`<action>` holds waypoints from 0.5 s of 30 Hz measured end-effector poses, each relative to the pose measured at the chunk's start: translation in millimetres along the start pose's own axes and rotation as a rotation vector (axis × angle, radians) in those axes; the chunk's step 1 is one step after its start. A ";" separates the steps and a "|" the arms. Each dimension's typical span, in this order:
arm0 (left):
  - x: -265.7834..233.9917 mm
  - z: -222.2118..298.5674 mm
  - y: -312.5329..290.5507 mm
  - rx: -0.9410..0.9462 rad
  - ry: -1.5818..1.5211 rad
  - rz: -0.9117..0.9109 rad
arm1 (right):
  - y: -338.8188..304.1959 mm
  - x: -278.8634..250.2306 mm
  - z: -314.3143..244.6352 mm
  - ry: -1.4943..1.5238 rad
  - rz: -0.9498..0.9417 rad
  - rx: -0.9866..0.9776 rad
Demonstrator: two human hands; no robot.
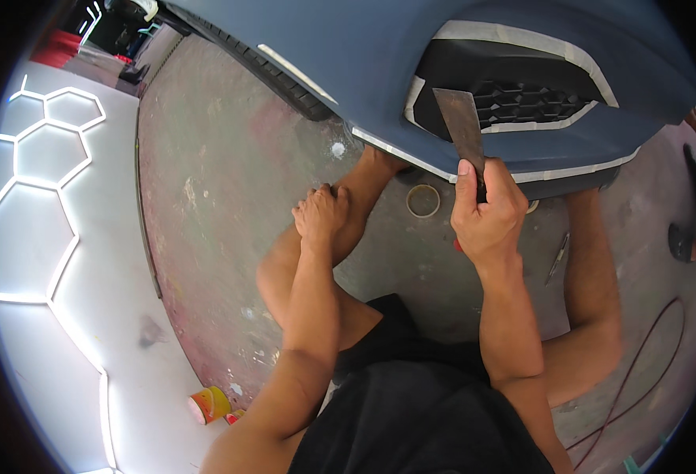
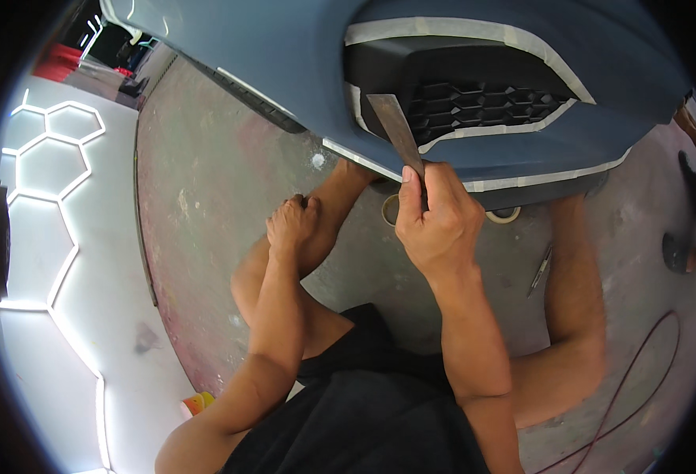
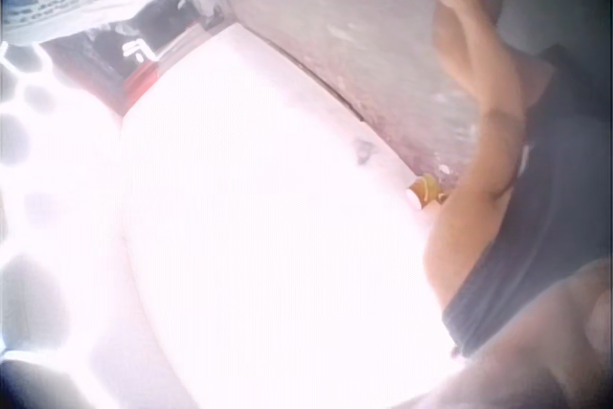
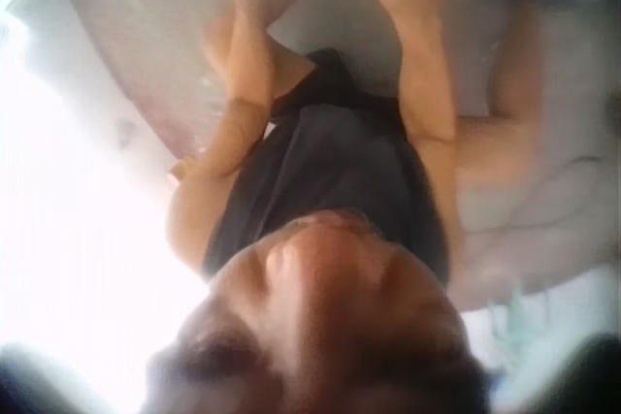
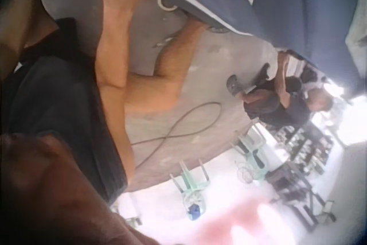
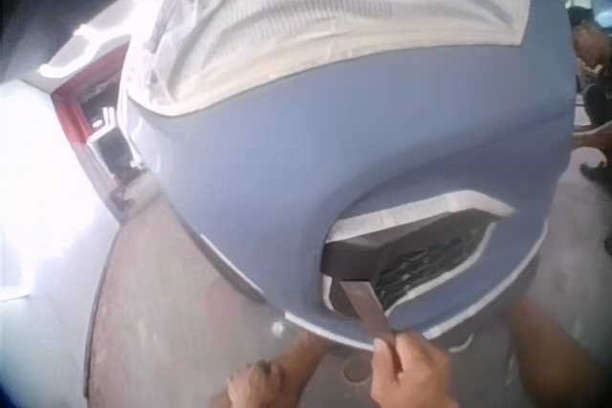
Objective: The person applies masking tape along the edges of a car bumper, smoothing it down and trimming excess with a utility knife. They repeatedly cut tape, position it, and press it into place around the bumper's contours.
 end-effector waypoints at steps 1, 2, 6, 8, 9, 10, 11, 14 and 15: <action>-0.2 -0.6 -0.2 -0.002 0.000 0.004 | 0.8 0.1 -2.0 0.010 -0.015 -0.024; 0.3 -2.4 -0.8 -0.007 -0.001 0.004 | 3.7 0.8 -3.8 0.020 -0.030 -0.047; 3.5 -4.5 0.8 -0.010 -0.001 -0.014 | 15.4 5.3 -7.2 -0.007 -0.066 -0.071; 4.8 -4.7 1.7 -0.009 -0.004 -0.023 | 20.4 8.4 -6.0 -0.023 -0.066 -0.084; 4.2 -5.0 1.0 -0.010 -0.005 -0.027 | 21.4 11.0 -4.9 -0.028 -0.067 -0.087; 3.4 -5.3 0.2 -0.011 -0.006 -0.031 | 22.5 13.7 -3.8 -0.023 -0.059 -0.091; 1.8 -5.5 -1.1 -0.015 -0.009 -0.029 | 23.4 16.8 -2.8 -0.018 -0.051 -0.095; 0.8 -3.4 -2.1 -0.013 -0.013 -0.025 | 20.2 23.8 -0.8 -0.052 -0.055 -0.088; 1.5 -4.0 -0.9 -0.014 -0.013 -0.023 | 18.4 26.7 0.4 -0.069 -0.060 -0.084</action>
Point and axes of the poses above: each hand's wrist, its own y-axis towards the middle knuckle, its own x-axis out of the palm, z = x × y, the point moved 4 cm from there along y, towards the middle knuckle, and after that the axes turned 1 degree about -x, right-handed, at the moved point
